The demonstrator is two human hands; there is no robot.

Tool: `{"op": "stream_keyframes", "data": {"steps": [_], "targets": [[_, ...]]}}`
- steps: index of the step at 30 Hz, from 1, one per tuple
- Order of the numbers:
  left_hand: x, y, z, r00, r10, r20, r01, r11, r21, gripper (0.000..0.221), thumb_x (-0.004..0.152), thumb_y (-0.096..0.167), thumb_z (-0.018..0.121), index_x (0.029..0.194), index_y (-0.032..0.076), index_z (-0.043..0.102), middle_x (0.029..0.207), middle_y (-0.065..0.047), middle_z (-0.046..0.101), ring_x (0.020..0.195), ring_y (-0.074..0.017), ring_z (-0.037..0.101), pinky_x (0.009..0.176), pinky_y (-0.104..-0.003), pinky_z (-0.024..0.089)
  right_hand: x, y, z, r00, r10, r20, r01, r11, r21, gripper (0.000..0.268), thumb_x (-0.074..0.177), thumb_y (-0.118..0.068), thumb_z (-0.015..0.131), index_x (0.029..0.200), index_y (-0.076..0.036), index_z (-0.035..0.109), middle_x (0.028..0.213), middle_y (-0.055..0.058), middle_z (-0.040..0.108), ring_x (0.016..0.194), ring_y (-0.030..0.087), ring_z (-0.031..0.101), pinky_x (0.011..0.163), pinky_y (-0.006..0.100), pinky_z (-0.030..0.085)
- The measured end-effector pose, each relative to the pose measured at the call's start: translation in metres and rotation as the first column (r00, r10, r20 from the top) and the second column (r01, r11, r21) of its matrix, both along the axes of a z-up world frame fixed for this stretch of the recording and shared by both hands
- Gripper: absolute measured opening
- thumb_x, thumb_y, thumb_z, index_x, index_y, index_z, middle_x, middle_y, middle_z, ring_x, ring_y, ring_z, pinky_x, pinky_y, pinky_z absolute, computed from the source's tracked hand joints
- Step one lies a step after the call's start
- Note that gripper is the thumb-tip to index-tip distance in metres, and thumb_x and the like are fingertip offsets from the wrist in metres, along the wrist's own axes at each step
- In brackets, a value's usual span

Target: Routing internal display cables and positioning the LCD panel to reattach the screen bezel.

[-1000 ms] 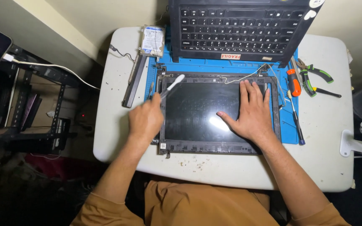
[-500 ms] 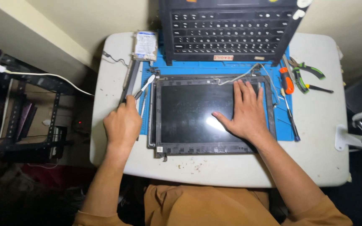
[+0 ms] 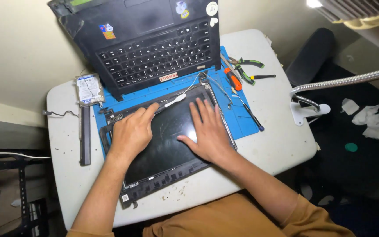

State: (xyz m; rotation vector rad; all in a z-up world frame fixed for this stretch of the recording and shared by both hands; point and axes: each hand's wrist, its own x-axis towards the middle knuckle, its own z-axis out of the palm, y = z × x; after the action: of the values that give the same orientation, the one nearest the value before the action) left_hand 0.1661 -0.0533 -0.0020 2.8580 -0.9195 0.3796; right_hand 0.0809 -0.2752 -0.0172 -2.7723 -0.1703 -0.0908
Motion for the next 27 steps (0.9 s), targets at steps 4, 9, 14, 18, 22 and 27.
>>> {"op": "stream_keyframes", "data": {"steps": [4,9,14,18,22,27], "targets": [[0.017,-0.003,-0.018,0.999,-0.041,0.005,0.041,0.999,0.032,0.031,0.104,0.022,0.045,0.126,0.034,0.064,0.073,-0.001,0.056,0.059,-0.026,0.066,0.054,-0.039,0.056,-0.017,-0.027,-0.007,0.997,-0.08,-0.007,0.079,0.995,-0.068,0.106,0.09,-0.068,0.063,0.157,0.009,0.031,0.161,0.033,0.029,0.152,0.048,0.024,0.121,0.065,0.012],[0.029,-0.033,-0.029,0.995,-0.101,-0.02,0.1,0.994,-0.043,0.028,0.1,0.018,0.05,0.117,0.029,0.069,0.076,-0.007,0.06,0.061,-0.0328,0.068,0.053,-0.045,0.057,-0.02,-0.036,-0.01,0.996,-0.021,-0.084,0.023,0.999,0.023,0.101,0.096,-0.065,0.057,0.157,0.01,0.027,0.164,0.032,0.025,0.153,0.045,0.023,0.122,0.063,0.01],[0.036,-0.061,-0.054,0.994,-0.103,0.044,0.105,0.993,-0.062,0.035,0.097,0.019,0.051,0.119,0.037,0.07,0.076,-0.003,0.06,0.058,-0.0282,0.067,0.051,-0.042,0.058,-0.024,-0.033,-0.007,0.994,-0.038,-0.102,0.04,0.999,0.012,0.098,0.097,-0.062,0.057,0.157,0.01,0.028,0.164,0.032,0.027,0.154,0.045,0.023,0.121,0.066,0.006],[0.028,-0.019,-0.037,0.997,-0.078,0.025,0.078,0.997,-0.023,0.035,0.096,0.017,0.052,0.118,0.037,0.072,0.078,-0.002,0.063,0.062,-0.0281,0.07,0.052,-0.042,0.058,-0.023,-0.033,-0.006,0.993,-0.055,-0.107,0.056,0.998,0.004,0.098,0.097,-0.063,0.056,0.157,0.01,0.028,0.164,0.031,0.027,0.154,0.043,0.023,0.12,0.067,0.004],[0.023,0.012,-0.031,1.0,-0.015,-0.012,0.016,0.998,0.063,0.034,0.1,0.02,0.051,0.12,0.039,0.071,0.075,-0.001,0.063,0.057,-0.0244,0.068,0.052,-0.038,0.059,-0.021,-0.034,-0.005,0.993,-0.05,-0.111,0.052,0.999,0.008,0.098,0.097,-0.062,0.056,0.157,0.01,0.029,0.163,0.032,0.027,0.153,0.044,0.024,0.12,0.068,0.005],[0.034,-0.046,-0.054,0.997,-0.068,0.032,0.069,0.997,-0.023,0.046,0.094,0.018,0.051,0.129,0.044,0.067,0.073,-0.002,0.06,0.053,-0.0283,0.067,0.049,-0.043,0.058,-0.022,-0.032,-0.003,0.991,-0.061,-0.123,0.065,0.997,0.03,0.097,0.096,-0.06,0.057,0.157,0.01,0.028,0.164,0.031,0.027,0.155,0.043,0.022,0.12,0.067,0.0]]}}
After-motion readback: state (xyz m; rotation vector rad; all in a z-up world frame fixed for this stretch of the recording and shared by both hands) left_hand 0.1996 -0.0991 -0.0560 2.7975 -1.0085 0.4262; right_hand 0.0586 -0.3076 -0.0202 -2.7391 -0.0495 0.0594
